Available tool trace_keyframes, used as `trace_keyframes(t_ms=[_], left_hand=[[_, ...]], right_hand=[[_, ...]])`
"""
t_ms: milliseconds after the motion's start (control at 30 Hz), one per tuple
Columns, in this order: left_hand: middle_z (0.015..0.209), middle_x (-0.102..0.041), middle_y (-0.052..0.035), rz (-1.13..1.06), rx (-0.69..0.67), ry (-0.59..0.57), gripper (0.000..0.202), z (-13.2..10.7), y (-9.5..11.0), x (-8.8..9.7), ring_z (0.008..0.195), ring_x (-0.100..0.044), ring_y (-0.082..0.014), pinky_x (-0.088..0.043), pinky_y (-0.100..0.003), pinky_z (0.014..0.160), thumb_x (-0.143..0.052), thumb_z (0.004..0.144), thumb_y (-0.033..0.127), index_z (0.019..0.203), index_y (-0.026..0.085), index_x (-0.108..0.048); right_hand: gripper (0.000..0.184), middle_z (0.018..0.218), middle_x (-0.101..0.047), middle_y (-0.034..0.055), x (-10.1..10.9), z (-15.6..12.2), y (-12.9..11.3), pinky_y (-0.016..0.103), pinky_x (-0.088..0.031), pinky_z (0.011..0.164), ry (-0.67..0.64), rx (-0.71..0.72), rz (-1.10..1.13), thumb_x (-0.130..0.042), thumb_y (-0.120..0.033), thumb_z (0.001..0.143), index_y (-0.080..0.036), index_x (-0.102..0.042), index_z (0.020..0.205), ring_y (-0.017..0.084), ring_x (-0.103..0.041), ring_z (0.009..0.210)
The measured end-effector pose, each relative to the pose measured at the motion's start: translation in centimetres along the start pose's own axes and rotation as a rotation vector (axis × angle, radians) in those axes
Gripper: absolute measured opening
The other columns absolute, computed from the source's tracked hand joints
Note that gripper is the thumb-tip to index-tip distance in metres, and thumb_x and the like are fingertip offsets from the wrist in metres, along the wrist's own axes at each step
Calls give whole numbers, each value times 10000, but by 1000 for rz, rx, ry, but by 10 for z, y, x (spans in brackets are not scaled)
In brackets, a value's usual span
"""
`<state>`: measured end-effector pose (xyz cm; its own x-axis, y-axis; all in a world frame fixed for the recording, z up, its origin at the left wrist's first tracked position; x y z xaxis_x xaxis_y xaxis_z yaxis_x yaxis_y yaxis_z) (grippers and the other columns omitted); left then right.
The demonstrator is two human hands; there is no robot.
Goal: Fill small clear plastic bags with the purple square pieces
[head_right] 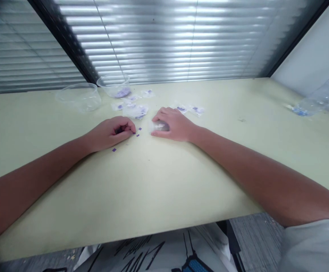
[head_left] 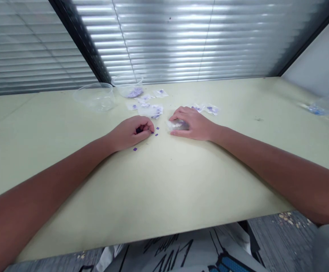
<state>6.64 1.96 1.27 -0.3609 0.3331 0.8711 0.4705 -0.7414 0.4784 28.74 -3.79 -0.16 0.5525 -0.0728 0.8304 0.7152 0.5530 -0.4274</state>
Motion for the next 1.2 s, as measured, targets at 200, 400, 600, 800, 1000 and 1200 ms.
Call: trace_keyframes(t_ms=[200,400,600,800,1000,1200], left_hand=[[798,-625,-4,-3,-2,3,194,0,0,0,739,-565,-179,-434,-289,699,-582,930,353,979,226,-721],[820,-622,-6,-5,-2,9,187,0,-3,-1,755,-569,-179,-434,-292,701,-591,931,343,993,228,-725],[823,-626,-9,-7,0,6,189,0,-2,0,755,-569,-181,-434,-295,702,-588,927,344,986,226,-724],[811,-628,-8,1,-5,7,190,1,-2,-1,751,-569,-182,-437,-299,711,-586,927,343,983,225,-724],[812,-629,-5,-2,-1,-1,197,0,-3,-2,741,-568,-178,-431,-295,699,-583,930,344,992,225,-726],[813,-625,-3,1,2,3,183,0,-1,0,751,-570,-179,-426,-297,703,-585,927,334,982,225,-721]], right_hand=[[485,1257,-683,116,0,0,0,501,-392,1085,-2,3,8,-652,-679,968,-266,-705,1216,344,-610,1200],[467,1249,-688,122,0,0,-1,504,-399,1080,4,7,2,-668,-655,968,-257,-702,1211,344,-621,1194],[457,1260,-689,117,0,0,1,517,-397,1086,2,11,-1,-670,-655,967,-274,-701,1219,349,-618,1199],[469,1255,-685,118,0,0,1,510,-391,1089,-1,10,2,-664,-664,969,-268,-705,1218,349,-609,1201],[448,1250,-694,123,0,-1,0,500,-404,1082,15,15,3,-683,-628,967,-252,-701,1211,339,-628,1187],[433,1243,-695,120,1,-1,0,490,-410,1081,23,22,4,-695,-609,968,-248,-702,1206,333,-635,1187]])
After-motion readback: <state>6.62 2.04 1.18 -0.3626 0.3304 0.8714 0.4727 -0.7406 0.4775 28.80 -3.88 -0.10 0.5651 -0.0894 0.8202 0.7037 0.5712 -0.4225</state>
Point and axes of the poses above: each hand's wrist, its own z-axis towards the middle knuckle, its own x-axis out of the back of the hand, y = z × x, the point moved 6 cm from there along z, towards the middle knuckle
